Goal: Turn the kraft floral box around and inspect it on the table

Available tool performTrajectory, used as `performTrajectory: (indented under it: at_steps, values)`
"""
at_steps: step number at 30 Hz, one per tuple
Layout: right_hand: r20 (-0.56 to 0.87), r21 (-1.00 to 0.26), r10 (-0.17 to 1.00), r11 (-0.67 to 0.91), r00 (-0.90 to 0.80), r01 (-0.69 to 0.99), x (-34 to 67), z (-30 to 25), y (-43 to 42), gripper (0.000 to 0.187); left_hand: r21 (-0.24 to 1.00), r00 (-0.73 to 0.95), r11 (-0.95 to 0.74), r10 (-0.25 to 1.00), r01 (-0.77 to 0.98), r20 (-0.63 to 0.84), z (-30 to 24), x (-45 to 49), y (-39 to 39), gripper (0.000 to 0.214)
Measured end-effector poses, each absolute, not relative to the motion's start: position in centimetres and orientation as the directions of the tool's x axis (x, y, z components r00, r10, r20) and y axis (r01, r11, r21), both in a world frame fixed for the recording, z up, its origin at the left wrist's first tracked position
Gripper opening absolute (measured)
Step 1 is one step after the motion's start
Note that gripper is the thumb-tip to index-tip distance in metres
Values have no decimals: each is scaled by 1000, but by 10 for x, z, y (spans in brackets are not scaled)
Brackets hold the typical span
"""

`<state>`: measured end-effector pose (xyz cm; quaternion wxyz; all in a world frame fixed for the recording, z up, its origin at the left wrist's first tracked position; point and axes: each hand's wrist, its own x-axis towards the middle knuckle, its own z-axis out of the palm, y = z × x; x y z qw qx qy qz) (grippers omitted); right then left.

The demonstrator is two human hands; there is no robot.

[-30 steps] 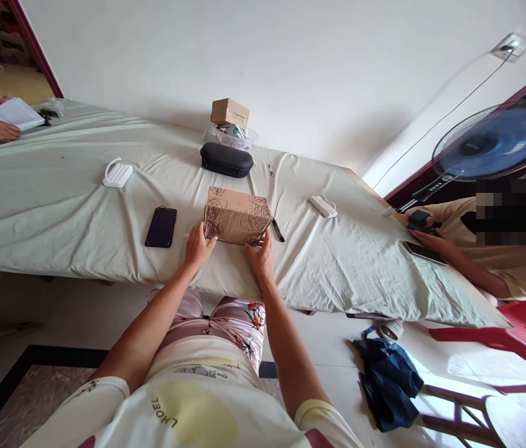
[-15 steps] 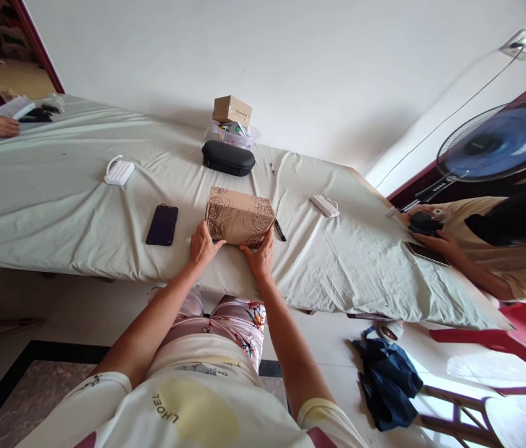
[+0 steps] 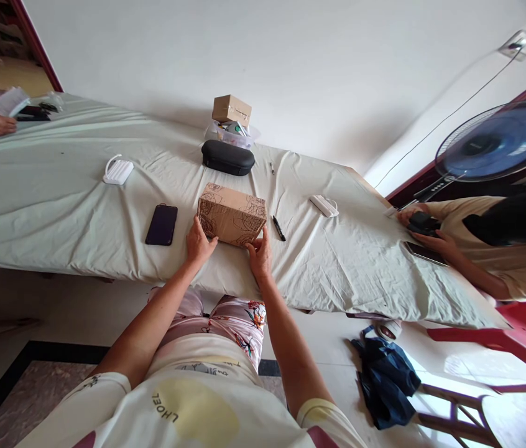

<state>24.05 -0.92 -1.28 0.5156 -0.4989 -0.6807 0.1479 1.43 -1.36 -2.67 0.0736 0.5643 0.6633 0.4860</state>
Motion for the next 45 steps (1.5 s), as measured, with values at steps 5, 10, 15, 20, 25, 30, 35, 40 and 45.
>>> performTrajectory:
  at_steps: [5,10,15,20,25,30,35,40,45]
  values:
    - [521,-734,851,405,69,545,241,-5,-19,69,736,-358,-118,815,667,455,-30,12,-12,94]
    - [480,-768,867,340,135,542,244,-2,-20,56,735,-373,-88,818,672,439,-27,11,-14,72]
    - [524,-784,831,385,187,486,246,-4,-16,51,738,-384,-36,836,674,392,-23,10,-16,55]
    - [621,-725,743,424,250,543,249,-7,-12,65,734,-365,-94,821,672,439,-24,11,-17,48]
    - [702,-625,700,521,128,581,252,-12,-6,82,723,-358,-67,835,688,418,-21,12,-18,45]
    - [668,-655,742,550,57,517,250,-15,-2,79,742,-362,-100,825,662,434,-21,12,-17,43]
    - [679,-667,729,567,82,484,250,-14,-3,74,758,-365,-99,832,644,419,-22,11,-18,42]
    - [685,-690,712,562,158,457,249,-13,-4,69,756,-358,-153,810,636,465,-20,10,-19,48]
    - [654,-734,714,517,252,440,250,-11,-6,60,742,-291,-268,797,614,529,-24,11,-18,54]
